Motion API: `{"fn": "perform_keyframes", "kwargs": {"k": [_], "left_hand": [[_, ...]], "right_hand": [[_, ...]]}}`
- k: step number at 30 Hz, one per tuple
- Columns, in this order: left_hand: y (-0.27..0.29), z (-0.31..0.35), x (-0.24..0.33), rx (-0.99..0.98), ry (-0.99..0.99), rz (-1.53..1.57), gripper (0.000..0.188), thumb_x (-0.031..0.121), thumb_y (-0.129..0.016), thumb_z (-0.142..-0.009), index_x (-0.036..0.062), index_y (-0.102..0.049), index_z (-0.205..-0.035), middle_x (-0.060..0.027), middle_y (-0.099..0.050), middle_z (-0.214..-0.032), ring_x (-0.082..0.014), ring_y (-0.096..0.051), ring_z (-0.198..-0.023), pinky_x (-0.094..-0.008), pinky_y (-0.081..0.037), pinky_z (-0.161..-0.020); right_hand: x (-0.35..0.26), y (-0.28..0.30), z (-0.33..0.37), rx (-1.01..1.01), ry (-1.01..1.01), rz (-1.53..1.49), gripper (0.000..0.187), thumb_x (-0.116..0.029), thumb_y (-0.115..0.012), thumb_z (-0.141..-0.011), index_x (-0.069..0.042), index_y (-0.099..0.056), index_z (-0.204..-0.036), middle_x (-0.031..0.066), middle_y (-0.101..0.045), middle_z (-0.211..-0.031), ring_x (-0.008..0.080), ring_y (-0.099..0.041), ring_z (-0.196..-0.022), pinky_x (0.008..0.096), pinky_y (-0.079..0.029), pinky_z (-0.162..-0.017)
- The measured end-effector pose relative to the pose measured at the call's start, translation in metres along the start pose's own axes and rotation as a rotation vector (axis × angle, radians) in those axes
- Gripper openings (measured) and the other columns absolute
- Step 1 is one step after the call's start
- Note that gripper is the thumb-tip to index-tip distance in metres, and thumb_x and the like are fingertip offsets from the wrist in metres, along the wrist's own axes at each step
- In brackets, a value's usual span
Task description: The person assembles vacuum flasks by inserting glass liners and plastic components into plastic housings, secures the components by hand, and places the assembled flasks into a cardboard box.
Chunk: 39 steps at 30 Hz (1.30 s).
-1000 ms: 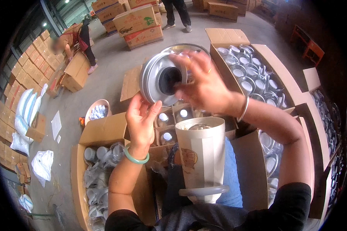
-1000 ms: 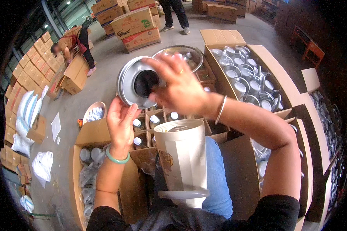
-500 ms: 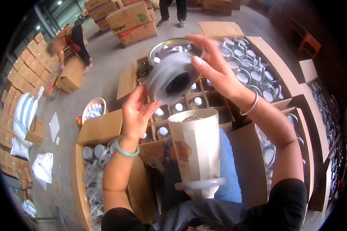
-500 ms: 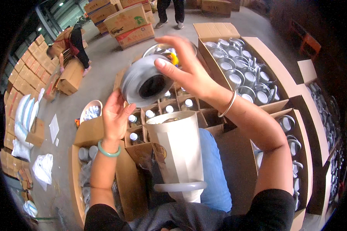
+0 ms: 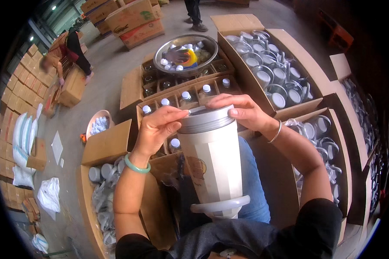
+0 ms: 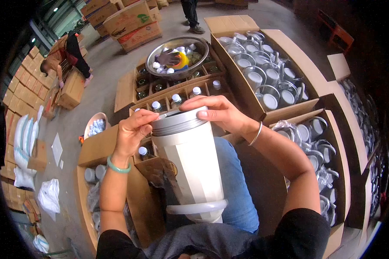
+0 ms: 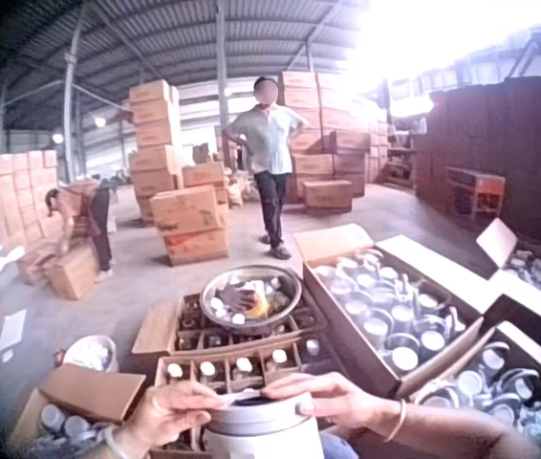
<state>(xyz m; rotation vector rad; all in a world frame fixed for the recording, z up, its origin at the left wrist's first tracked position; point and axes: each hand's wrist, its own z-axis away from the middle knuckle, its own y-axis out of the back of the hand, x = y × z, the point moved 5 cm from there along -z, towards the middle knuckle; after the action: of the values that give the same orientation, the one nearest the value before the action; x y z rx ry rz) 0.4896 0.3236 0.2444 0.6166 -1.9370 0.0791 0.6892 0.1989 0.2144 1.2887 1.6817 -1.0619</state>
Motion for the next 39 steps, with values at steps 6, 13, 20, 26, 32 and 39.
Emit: {"fn": "perform_keyframes", "kwargs": {"k": [6,13,20,26,32,39], "left_hand": [[-0.011,0.001,0.013,-0.029,0.036,0.02,0.027,0.012,-0.07,-0.088,0.002,-0.071,-0.112,-0.0029,-0.062,-0.097,-0.0115,-0.056,-0.088,-0.0237,-0.045,-0.077],[-0.006,-0.009,0.015,-0.01,0.042,0.002,0.026,0.014,-0.07,-0.089,0.0024,-0.072,-0.112,-0.0005,-0.058,-0.091,-0.0098,-0.051,-0.083,-0.0227,-0.042,-0.072],[-0.012,-0.011,0.017,-0.028,0.054,-0.006,0.027,0.016,-0.072,-0.087,0.0015,-0.072,-0.11,-0.0044,-0.06,-0.093,-0.0143,-0.053,-0.088,-0.0256,-0.042,-0.079],[-0.014,-0.014,0.025,-0.067,-0.005,-0.081,0.024,0.011,-0.068,-0.09,0.0031,-0.072,-0.113,-0.0016,-0.06,-0.091,-0.0101,-0.052,-0.083,-0.0226,-0.043,-0.072],[-0.024,-0.009,0.036,-0.034,0.016,-0.099,0.024,0.009,-0.07,-0.089,0.0034,-0.072,-0.112,-0.0006,-0.059,-0.091,-0.0096,-0.053,-0.081,-0.0224,-0.043,-0.07],[-0.06,-0.019,0.054,0.052,-0.047,-0.375,0.024,0.005,-0.068,-0.089,0.0016,-0.071,-0.113,0.0006,-0.055,-0.087,-0.0084,-0.049,-0.078,-0.0201,-0.039,-0.066]], "right_hand": [[0.004,0.002,0.001,-0.056,0.067,-0.159,0.036,-0.025,-0.065,-0.091,0.0,-0.068,-0.116,0.0132,-0.06,-0.122,0.024,-0.056,-0.115,0.0374,-0.044,-0.098],[0.017,-0.001,-0.002,-0.021,0.088,-0.273,0.04,-0.028,-0.065,-0.086,0.003,-0.069,-0.112,0.0159,-0.06,-0.12,0.0249,-0.057,-0.111,0.0353,-0.043,-0.096],[0.018,0.002,0.002,-0.022,0.125,-0.209,0.045,-0.031,-0.063,-0.084,0.006,-0.069,-0.109,0.0181,-0.062,-0.114,0.0266,-0.057,-0.109,0.0355,-0.043,-0.095],[0.016,0.003,0.002,0.0,0.144,-0.2,0.047,-0.033,-0.063,-0.083,0.007,-0.069,-0.108,0.0193,-0.062,-0.114,0.0278,-0.058,-0.107,0.0367,-0.044,-0.095],[0.021,-0.001,0.0,-0.059,0.084,-0.314,0.054,-0.04,-0.053,-0.091,0.008,-0.066,-0.112,0.0218,-0.059,-0.125,0.0313,-0.055,-0.118,0.0407,-0.04,-0.104],[0.061,0.002,-0.004,0.141,-0.135,-0.456,0.06,-0.045,-0.035,-0.102,0.006,-0.066,-0.113,0.0223,-0.058,-0.129,0.0279,-0.055,-0.122,0.0393,-0.04,-0.106]]}}
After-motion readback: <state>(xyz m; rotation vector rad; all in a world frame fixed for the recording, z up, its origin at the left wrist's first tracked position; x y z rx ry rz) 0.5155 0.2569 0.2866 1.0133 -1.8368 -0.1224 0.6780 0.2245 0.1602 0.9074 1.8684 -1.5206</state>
